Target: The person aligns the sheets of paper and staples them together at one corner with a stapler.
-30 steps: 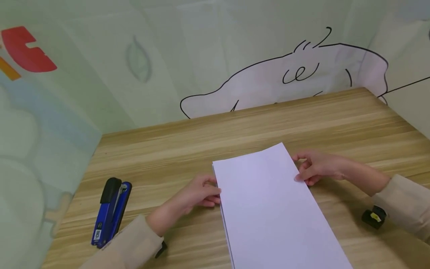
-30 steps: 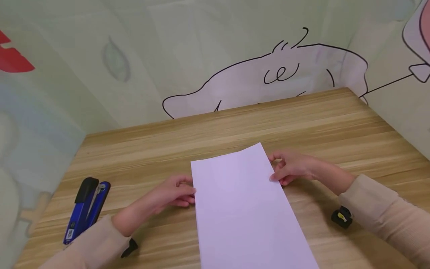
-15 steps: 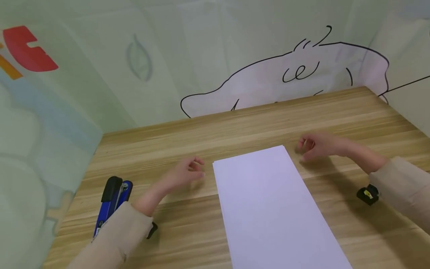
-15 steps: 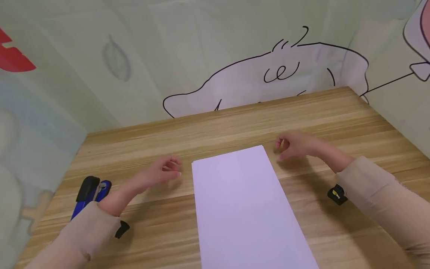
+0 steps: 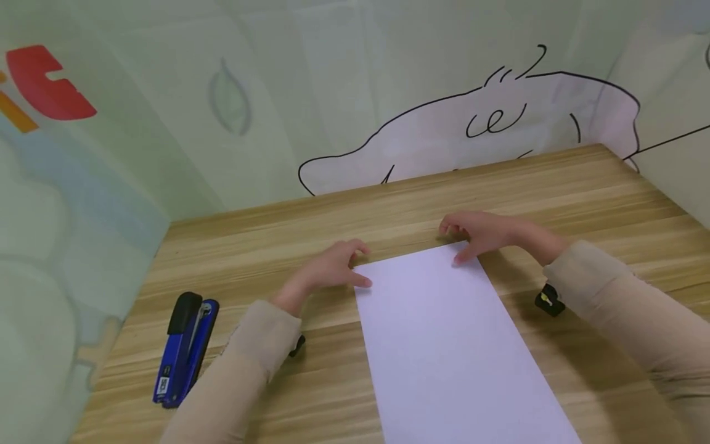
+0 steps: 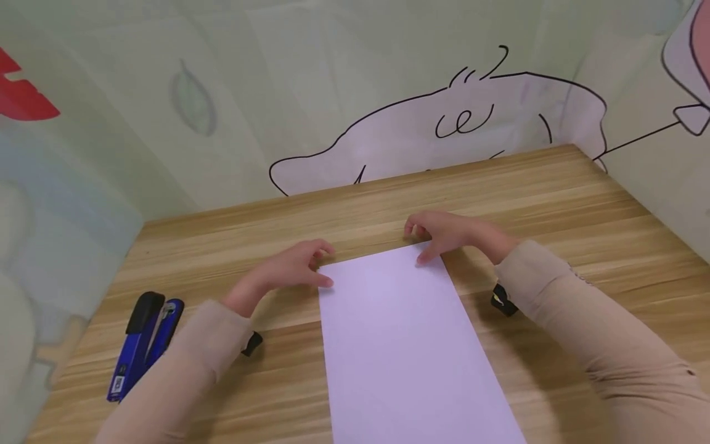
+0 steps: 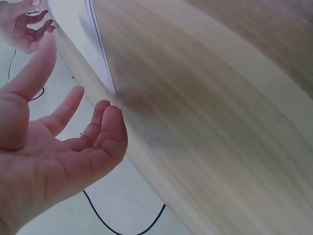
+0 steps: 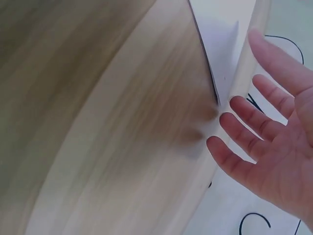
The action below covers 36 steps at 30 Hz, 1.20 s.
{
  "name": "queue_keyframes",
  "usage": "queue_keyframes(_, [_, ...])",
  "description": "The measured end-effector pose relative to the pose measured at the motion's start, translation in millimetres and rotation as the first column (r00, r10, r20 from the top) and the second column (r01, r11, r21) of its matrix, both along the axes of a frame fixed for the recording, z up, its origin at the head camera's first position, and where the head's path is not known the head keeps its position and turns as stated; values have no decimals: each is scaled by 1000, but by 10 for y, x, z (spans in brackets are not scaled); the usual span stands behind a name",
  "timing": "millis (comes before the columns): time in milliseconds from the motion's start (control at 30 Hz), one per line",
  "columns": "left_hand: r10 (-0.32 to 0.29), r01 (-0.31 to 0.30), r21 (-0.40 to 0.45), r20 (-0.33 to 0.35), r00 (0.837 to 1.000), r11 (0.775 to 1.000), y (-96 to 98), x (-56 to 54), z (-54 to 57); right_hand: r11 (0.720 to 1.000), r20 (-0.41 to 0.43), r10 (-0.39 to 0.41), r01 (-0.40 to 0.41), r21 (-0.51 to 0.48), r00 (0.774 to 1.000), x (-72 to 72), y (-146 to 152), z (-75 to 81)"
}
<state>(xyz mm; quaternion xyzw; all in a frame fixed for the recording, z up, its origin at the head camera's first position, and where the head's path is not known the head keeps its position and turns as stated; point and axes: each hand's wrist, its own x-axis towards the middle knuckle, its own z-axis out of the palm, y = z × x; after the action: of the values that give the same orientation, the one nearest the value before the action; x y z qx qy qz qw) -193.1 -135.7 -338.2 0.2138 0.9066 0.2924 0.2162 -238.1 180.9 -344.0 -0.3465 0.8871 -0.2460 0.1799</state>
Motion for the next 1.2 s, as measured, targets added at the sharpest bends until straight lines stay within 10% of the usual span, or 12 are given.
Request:
queue_keyframes(767, [36, -46, -220, -48, 998, 974, 219, -60, -85, 982, 26, 10, -14, 189, 1000, -29, -304, -15])
queue_keyframes(1000, [5, -19, -168, -89, 996, 986, 193, -40, -117, 974, -36, 63, -54, 222, 997, -26, -286, -17])
queue_keyframes(1200, [52, -64, -96, -124, 991, 993, 150, 58, -132, 980, -50, -114, 121, 160, 992, 37, -133, -69])
